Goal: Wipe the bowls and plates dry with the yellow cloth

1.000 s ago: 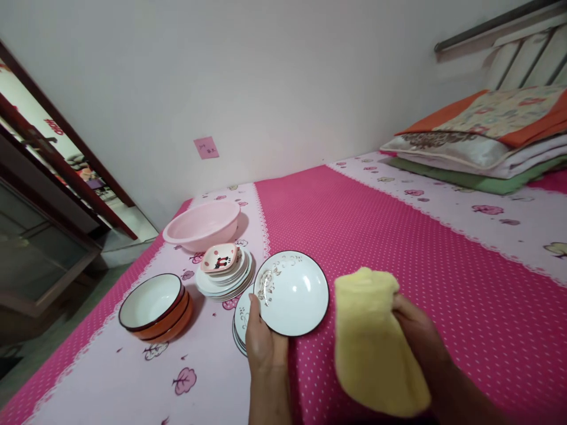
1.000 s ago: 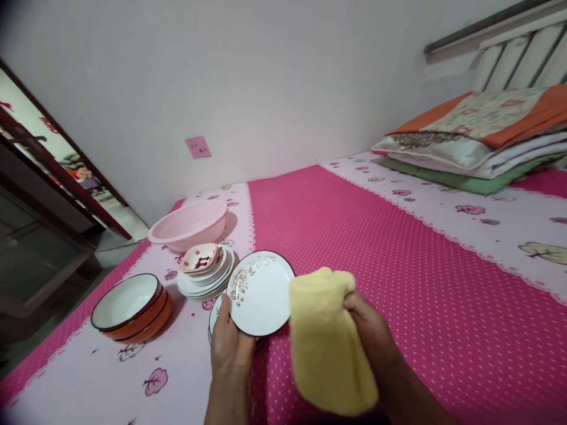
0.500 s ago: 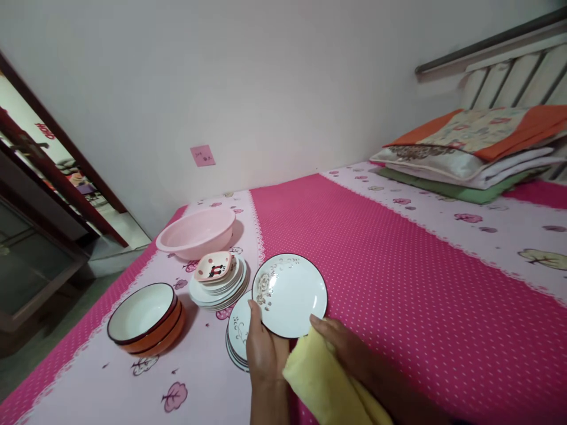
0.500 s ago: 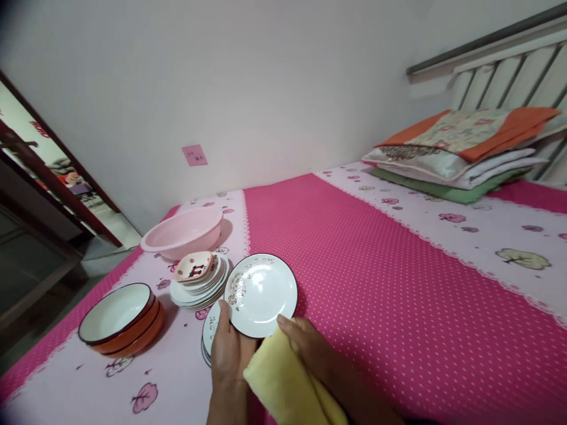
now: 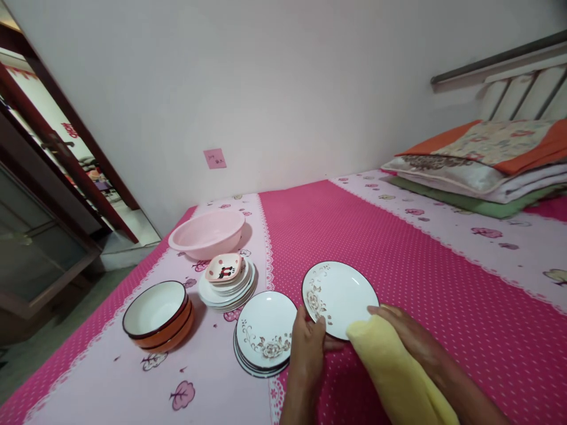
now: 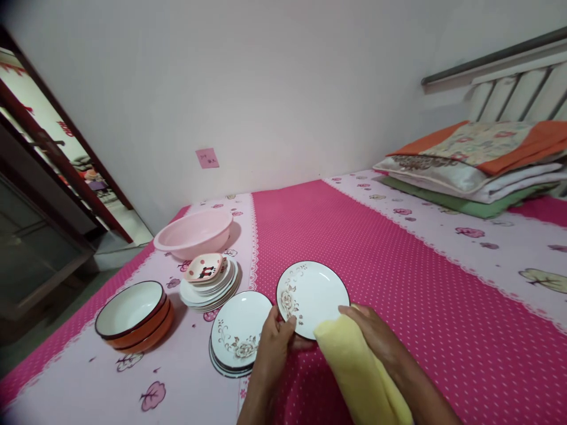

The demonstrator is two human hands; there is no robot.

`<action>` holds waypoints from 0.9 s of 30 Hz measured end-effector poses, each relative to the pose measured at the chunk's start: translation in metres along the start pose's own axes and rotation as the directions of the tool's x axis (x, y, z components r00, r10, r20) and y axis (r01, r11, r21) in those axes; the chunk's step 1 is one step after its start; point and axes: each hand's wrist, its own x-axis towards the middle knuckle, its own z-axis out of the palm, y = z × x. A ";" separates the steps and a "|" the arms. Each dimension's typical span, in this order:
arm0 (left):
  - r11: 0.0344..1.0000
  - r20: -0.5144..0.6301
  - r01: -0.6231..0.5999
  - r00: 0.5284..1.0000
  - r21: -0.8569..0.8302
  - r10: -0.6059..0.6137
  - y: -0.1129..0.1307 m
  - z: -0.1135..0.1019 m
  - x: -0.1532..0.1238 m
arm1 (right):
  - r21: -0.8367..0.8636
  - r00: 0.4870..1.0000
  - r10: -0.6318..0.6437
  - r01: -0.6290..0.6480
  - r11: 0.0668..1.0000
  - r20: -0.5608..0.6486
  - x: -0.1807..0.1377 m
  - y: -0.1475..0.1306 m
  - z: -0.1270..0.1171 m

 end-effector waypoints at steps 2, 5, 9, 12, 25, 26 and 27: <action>0.996 0.014 -0.007 1.000 -0.088 0.008 -0.003 0.005 0.000 | 0.027 0.995 0.035 -0.038 0.999 0.096 -0.004 -0.006 0.002; 0.981 -0.013 -0.026 1.000 -0.194 0.024 -0.011 0.014 0.000 | 0.025 0.983 0.043 -0.048 0.999 0.178 -0.010 -0.014 0.007; 0.966 -0.084 -0.052 0.996 -0.252 0.032 -0.022 0.022 0.002 | 0.067 0.978 0.042 -0.057 0.996 0.206 -0.012 -0.011 0.010; 0.959 -0.115 -0.049 0.993 -0.280 0.017 -0.029 0.023 0.004 | 0.086 0.980 0.054 -0.072 0.994 0.192 -0.007 -0.003 0.010; 0.973 0.072 0.078 0.995 -0.218 -0.063 -0.034 0.013 0.011 | 0.056 0.993 -0.019 0.013 0.998 0.114 0.015 0.020 0.008; 0.975 0.104 0.104 0.991 -0.195 -0.085 -0.034 0.012 0.012 | 0.060 0.994 -0.015 0.008 0.998 0.108 0.018 0.023 0.007; 0.976 0.117 0.131 0.987 -0.173 -0.112 -0.034 0.010 0.012 | 0.057 0.995 -0.008 0.003 0.998 0.096 0.021 0.025 0.006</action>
